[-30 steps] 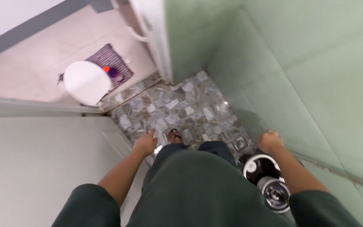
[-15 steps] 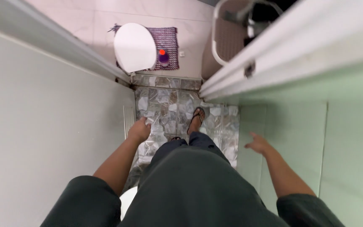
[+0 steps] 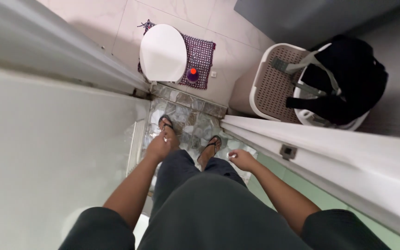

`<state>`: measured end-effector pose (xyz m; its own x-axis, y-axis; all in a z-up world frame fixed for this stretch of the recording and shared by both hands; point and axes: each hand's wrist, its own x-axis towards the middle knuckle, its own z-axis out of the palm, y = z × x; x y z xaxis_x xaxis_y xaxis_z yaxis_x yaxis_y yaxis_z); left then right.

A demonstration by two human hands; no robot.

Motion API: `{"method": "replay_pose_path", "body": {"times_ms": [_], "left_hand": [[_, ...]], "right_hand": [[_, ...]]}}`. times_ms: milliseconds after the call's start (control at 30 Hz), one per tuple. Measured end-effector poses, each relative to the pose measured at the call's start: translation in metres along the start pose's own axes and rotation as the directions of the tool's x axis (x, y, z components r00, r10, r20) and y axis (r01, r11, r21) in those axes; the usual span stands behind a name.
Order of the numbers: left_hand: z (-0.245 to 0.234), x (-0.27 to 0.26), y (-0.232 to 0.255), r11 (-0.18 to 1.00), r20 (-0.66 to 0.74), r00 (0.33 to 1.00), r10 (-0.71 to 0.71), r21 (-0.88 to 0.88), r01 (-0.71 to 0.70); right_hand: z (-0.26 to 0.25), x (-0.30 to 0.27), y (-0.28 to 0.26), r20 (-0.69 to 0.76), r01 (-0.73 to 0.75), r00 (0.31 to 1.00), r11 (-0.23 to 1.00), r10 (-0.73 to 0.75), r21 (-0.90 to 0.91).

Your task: Cleaning and reassembling a toilet seat and its mounting components.

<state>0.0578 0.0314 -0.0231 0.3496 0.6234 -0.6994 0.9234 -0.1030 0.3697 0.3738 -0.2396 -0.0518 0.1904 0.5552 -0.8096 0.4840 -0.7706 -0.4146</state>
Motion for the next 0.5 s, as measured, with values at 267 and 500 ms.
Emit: {"method": "replay_pose_path", "body": {"times_ms": [267,500], "left_hand": [[-0.012,0.106,-0.012,0.984,-0.022,0.991,0.134,-0.113,-0.136],[0.019,0.247,-0.060,0.955,0.021,0.997,-0.077,-0.285,0.080]], "right_hand": [[-0.016,0.083,-0.092,-0.132,-0.040,0.987,0.945,0.087,0.325],[0.014,0.189,-0.098,-0.193,-0.136,0.954,0.902,0.231,0.409]]}}
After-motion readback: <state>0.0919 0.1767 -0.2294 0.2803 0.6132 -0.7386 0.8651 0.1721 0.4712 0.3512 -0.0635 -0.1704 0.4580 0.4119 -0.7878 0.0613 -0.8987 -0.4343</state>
